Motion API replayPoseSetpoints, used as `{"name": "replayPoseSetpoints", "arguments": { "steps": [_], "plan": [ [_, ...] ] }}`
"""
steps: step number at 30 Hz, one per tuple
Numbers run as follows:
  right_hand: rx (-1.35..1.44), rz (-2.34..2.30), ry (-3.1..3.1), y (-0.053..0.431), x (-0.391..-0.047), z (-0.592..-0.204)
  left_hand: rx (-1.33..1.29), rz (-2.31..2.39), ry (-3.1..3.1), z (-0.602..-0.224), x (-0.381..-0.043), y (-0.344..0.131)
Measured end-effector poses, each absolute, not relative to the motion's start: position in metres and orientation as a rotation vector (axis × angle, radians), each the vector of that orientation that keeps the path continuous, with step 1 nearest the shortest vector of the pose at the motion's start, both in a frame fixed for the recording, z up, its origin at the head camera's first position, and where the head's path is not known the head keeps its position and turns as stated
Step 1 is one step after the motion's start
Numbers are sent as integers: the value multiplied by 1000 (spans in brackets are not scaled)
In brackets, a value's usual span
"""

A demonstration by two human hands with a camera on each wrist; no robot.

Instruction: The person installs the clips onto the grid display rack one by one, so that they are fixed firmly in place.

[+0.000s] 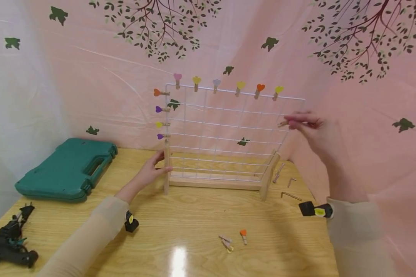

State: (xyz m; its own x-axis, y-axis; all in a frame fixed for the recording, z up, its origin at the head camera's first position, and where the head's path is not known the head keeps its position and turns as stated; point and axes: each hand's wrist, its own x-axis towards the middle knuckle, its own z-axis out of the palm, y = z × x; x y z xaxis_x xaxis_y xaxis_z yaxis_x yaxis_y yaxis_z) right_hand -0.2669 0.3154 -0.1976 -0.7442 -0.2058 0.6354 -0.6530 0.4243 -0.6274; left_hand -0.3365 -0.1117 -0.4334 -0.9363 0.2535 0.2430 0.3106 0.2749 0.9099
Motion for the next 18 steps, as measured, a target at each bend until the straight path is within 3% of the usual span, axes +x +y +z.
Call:
{"name": "replayPoseSetpoints", "arguments": {
  "steps": [8, 18],
  "plan": [
    [366, 975, -2330, 327, -281, -135, -584, -1793, -2449, -434, -338, -112],
    [383, 644, -2411, 333, -302, -112, -634, -1740, -2430, -436, -337, -113]
  ]
}}
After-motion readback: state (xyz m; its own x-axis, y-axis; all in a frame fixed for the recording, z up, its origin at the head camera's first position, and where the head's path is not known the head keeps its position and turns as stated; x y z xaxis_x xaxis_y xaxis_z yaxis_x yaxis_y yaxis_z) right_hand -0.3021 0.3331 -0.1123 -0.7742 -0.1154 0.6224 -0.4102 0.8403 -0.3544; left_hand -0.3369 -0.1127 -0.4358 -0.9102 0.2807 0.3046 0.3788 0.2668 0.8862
